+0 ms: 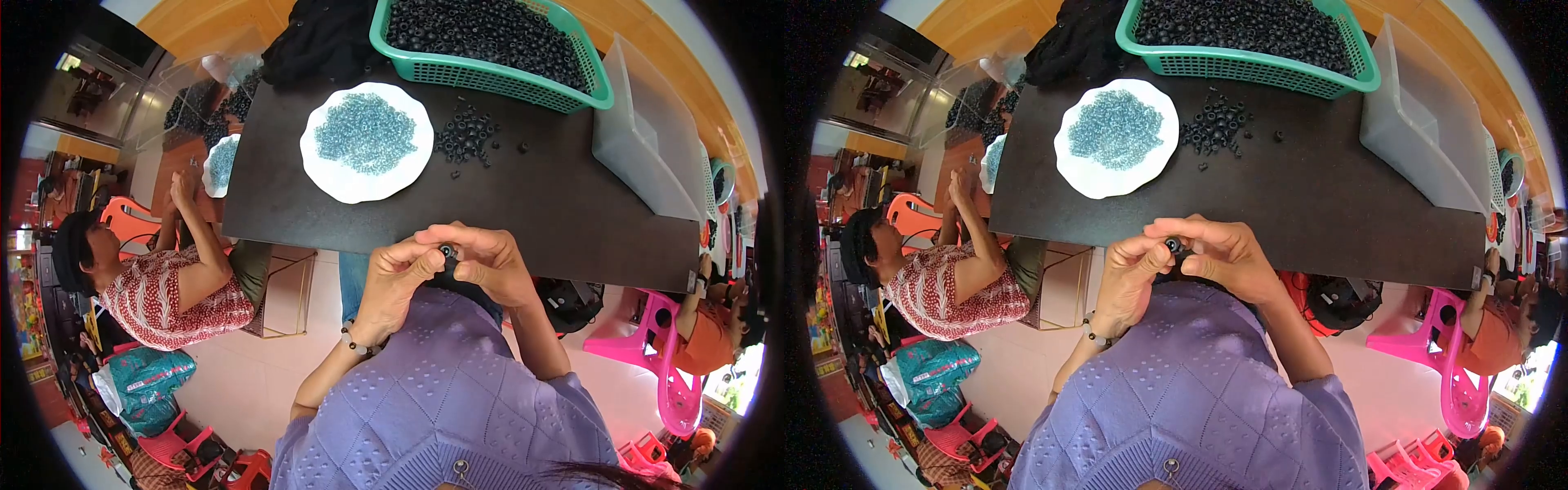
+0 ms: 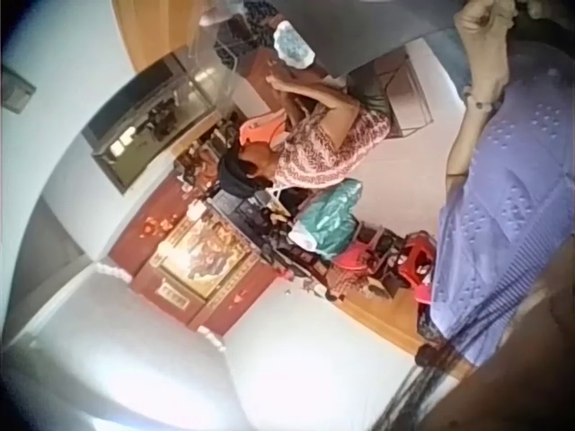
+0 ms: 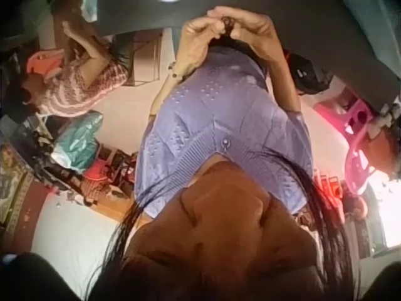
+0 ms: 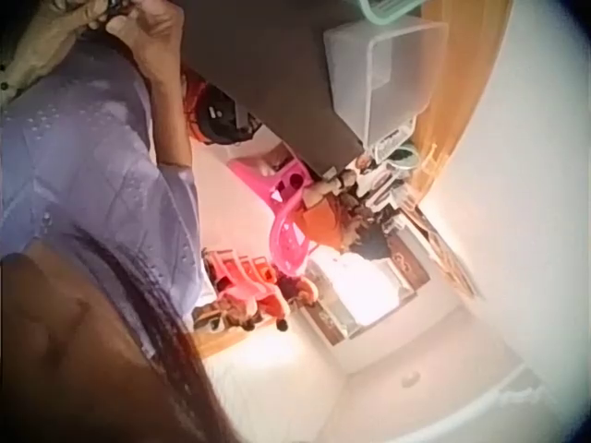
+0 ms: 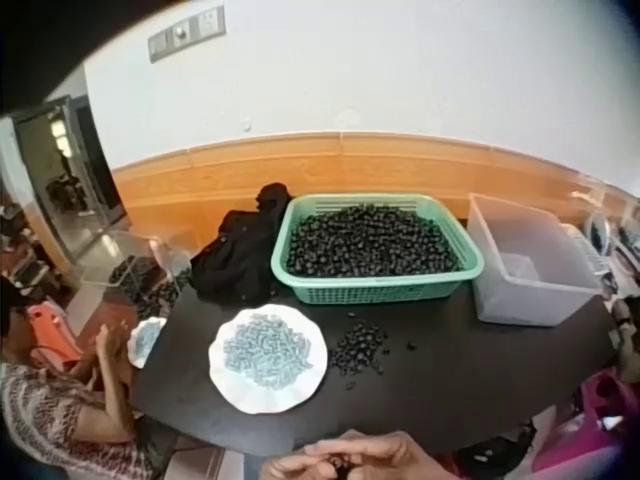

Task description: Manually sorting and inspecting small black components on a workstation table.

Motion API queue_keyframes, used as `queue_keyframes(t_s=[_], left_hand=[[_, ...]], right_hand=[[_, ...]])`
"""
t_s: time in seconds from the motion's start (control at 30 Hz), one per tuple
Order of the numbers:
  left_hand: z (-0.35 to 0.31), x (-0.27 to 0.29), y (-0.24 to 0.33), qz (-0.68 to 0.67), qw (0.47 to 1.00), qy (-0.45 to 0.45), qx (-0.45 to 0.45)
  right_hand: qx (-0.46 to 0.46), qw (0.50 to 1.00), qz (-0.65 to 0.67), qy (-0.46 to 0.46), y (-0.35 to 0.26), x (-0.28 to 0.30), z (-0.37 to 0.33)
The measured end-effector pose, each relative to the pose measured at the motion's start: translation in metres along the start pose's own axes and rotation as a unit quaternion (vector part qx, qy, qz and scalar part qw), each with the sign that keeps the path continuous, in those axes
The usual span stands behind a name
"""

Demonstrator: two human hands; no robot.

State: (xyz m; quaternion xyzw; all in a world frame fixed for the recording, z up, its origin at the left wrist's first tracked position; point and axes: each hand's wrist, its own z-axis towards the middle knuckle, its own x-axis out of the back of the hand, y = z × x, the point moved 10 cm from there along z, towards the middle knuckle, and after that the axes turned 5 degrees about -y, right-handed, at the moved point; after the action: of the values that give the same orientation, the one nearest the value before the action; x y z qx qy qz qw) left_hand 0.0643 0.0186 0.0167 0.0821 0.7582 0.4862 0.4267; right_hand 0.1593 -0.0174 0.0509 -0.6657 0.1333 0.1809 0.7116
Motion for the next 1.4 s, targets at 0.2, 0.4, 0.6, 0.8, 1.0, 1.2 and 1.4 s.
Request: queue_keyframes(t_s=[0.2,0.4,0.6,0.8,1.0,1.2,1.4], left_hand=[[0.002,0.006,-0.008,0.004,1.000,0.004,0.013],[0.005,0.009,-0.017,-0.018,0.999,0.008,0.036],[0.006,0.013,-0.022,-0.031,0.999,0.003,0.041],[0.011,0.012,-0.027,-0.059,0.997,-0.008,0.040],[0.012,0.015,-0.024,-0.019,0.999,0.022,0.046],[0.021,0.002,-0.022,-0.029,0.999,-0.013,0.043],[0.024,0.015,-0.025,-0.067,0.995,0.003,0.077]], right_hand=[[-0.002,0.999,-0.039,-0.011,0.003,0.007,0.000],[-0.001,0.999,-0.041,0.017,0.003,0.008,0.002],[0.004,0.991,-0.132,0.022,0.006,0.014,0.001],[0.035,0.989,-0.131,0.060,0.005,0.020,0.001],[0.155,0.958,-0.219,0.105,-0.010,0.021,-0.001],[-0.005,0.992,-0.103,0.078,-0.006,0.029,0.001],[0.117,0.866,-0.419,0.246,-0.123,0.090,-0.021]])
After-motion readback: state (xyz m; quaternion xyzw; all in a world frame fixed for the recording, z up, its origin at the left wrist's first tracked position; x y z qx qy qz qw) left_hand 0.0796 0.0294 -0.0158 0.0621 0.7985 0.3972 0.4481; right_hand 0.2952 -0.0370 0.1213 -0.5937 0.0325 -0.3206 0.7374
